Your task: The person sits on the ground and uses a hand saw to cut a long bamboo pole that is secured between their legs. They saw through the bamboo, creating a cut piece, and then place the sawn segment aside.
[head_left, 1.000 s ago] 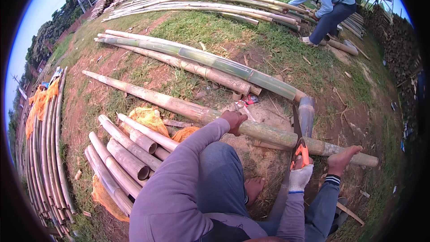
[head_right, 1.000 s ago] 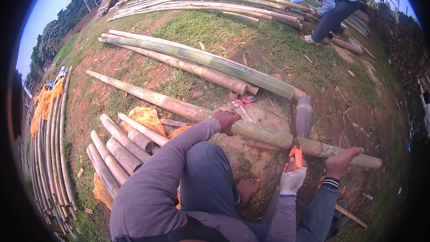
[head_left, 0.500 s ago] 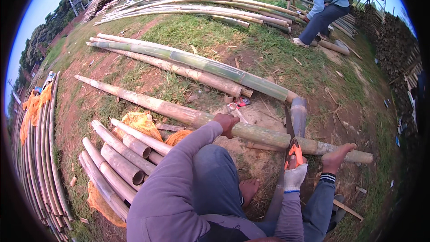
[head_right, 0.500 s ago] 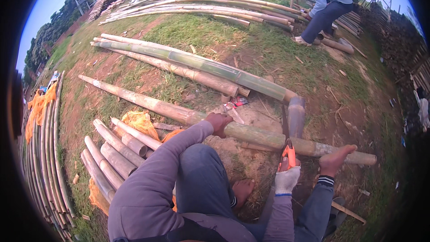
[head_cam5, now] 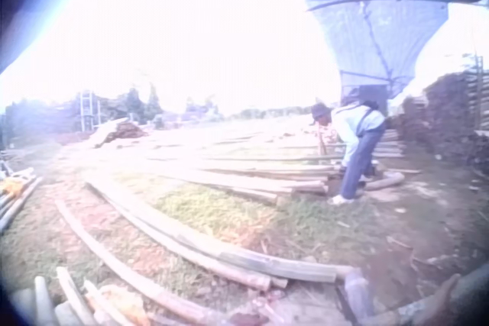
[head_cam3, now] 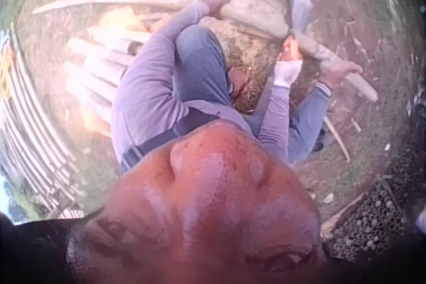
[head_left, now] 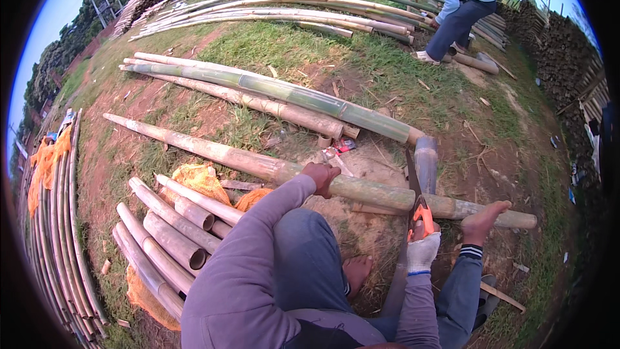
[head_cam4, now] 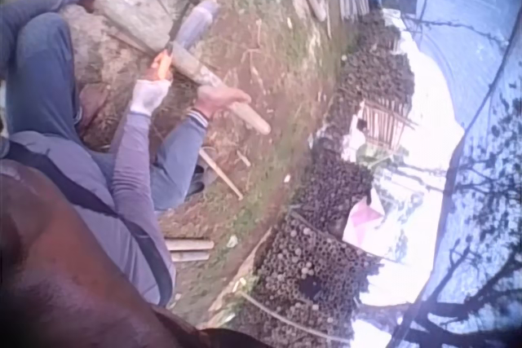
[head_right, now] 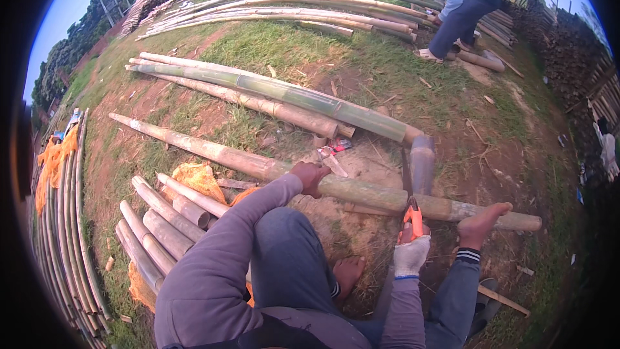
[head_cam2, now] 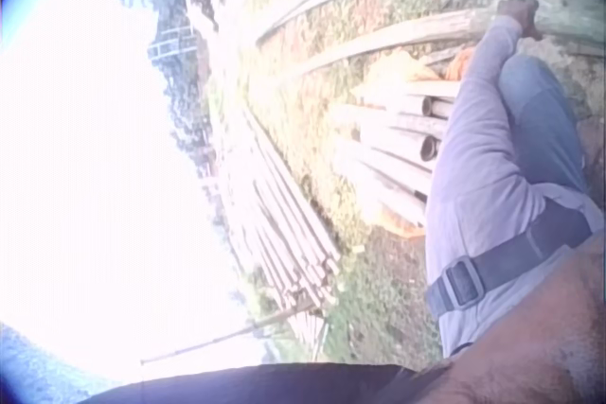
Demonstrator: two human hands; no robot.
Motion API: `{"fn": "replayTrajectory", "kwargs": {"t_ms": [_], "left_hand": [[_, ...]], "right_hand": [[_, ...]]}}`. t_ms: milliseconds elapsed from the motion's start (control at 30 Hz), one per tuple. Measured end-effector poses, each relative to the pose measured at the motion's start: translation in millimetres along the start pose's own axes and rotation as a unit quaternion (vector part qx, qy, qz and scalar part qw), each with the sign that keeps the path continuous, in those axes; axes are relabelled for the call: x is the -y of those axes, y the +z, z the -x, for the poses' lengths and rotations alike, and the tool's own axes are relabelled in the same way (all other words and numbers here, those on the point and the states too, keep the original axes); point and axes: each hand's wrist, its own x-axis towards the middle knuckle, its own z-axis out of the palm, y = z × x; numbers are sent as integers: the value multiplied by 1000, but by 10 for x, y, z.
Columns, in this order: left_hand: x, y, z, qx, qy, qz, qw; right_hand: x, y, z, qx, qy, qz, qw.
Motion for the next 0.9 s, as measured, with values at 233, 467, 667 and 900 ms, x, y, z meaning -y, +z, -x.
{"fn": "replayTrajectory", "kwargs": {"t_ms": [233,467,667,900], "left_hand": [[29,28,-7,12,-4,0,1000],[-1,10,-43,-9,7,-13,1000],[41,-14,21,-9,-9,-24,1000],[-58,-46,-34,20,-13,-13,1000]], "right_hand": [[33,-56,-97,28,25,38,999],[839,-663,803,29,-12,88,996],[581,-717,1072,14,-64,183,981],[766,-726,1102,-12,-57,244,968]]}}
